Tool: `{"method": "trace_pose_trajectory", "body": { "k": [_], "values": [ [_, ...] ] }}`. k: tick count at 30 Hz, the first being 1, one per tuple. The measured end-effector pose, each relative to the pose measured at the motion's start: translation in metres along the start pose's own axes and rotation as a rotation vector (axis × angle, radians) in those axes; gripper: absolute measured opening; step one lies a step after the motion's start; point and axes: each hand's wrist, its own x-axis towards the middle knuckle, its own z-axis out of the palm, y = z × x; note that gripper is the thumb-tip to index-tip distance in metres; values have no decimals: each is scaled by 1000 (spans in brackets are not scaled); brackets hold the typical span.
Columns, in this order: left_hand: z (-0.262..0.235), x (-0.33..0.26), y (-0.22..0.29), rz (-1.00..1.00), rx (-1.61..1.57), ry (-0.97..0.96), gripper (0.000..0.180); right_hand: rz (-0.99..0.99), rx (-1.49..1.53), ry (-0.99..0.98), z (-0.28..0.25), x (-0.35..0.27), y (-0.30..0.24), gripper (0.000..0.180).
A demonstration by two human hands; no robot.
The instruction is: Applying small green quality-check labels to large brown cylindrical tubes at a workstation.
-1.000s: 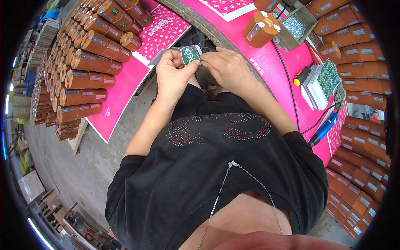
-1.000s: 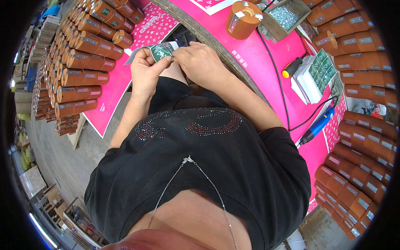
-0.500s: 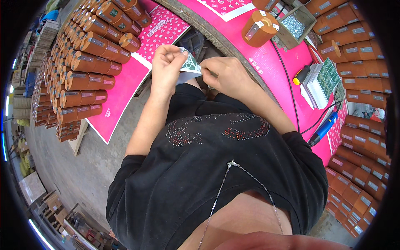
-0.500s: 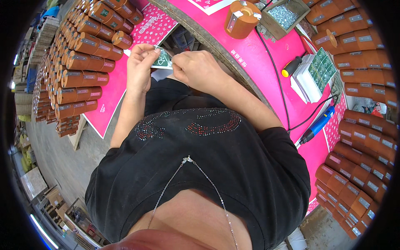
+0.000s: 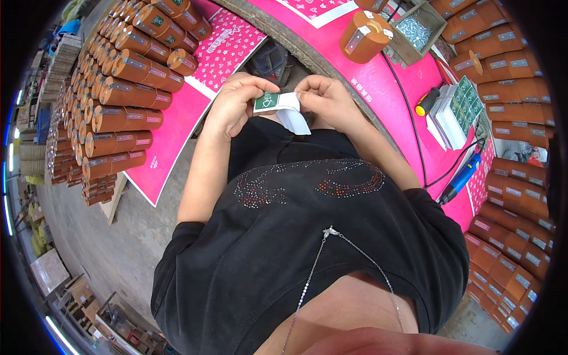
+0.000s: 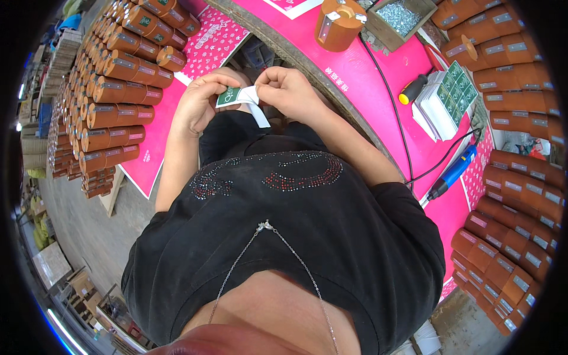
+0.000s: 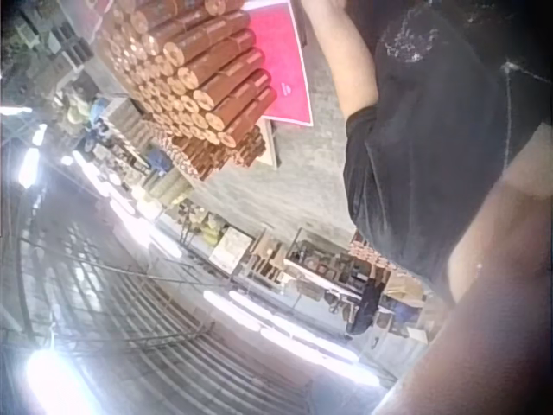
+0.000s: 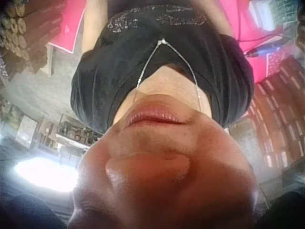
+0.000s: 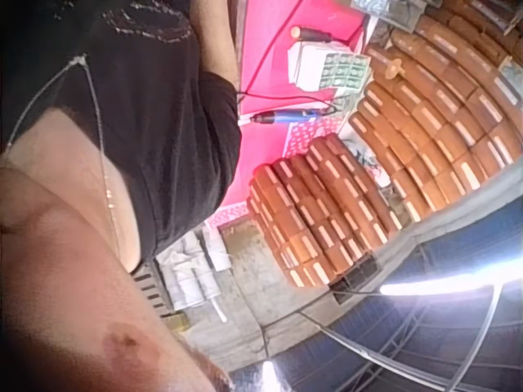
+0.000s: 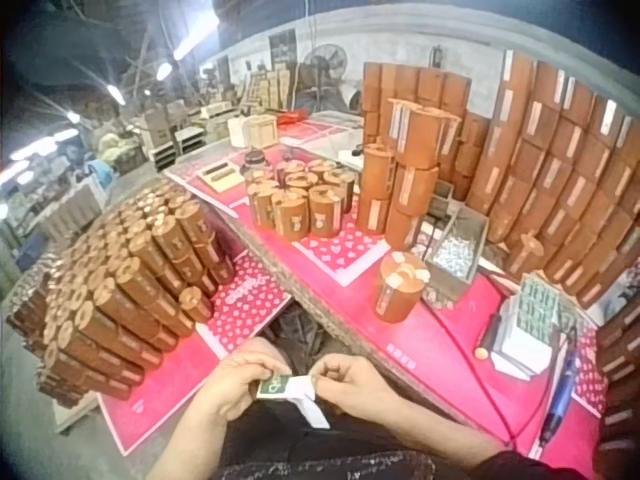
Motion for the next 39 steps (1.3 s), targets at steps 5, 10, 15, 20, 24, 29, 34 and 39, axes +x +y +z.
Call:
{"method": "trace_pose_trajectory", "body": {
  "k": [5,10,15,20,24,29,34,39],
  "values": [
    [-3,0,-4,26,-205,128,13,9,-153,-9,0,0,0,11],
    [-1,2,-11,159,-31,174,8,-95,196,62,-5,1,0,14],
    [1,0,-10,185,-128,62,18,-47,250,137,-6,4,5,13],
    [-5,-3,-3,99,-196,72,18,-133,286,204,-12,4,0,13],
    [0,-1,-7,164,-39,55,19,-234,164,246,-13,4,-4,16],
    [16,0,-10,268,467,-50,18,-408,-134,310,-2,3,-4,13],
    [32,7,-7,507,803,31,15,-959,-825,321,6,-2,-5,12],
    [39,14,-10,574,764,-55,13,-859,-689,111,-9,-10,-7,20]
  ]
}}
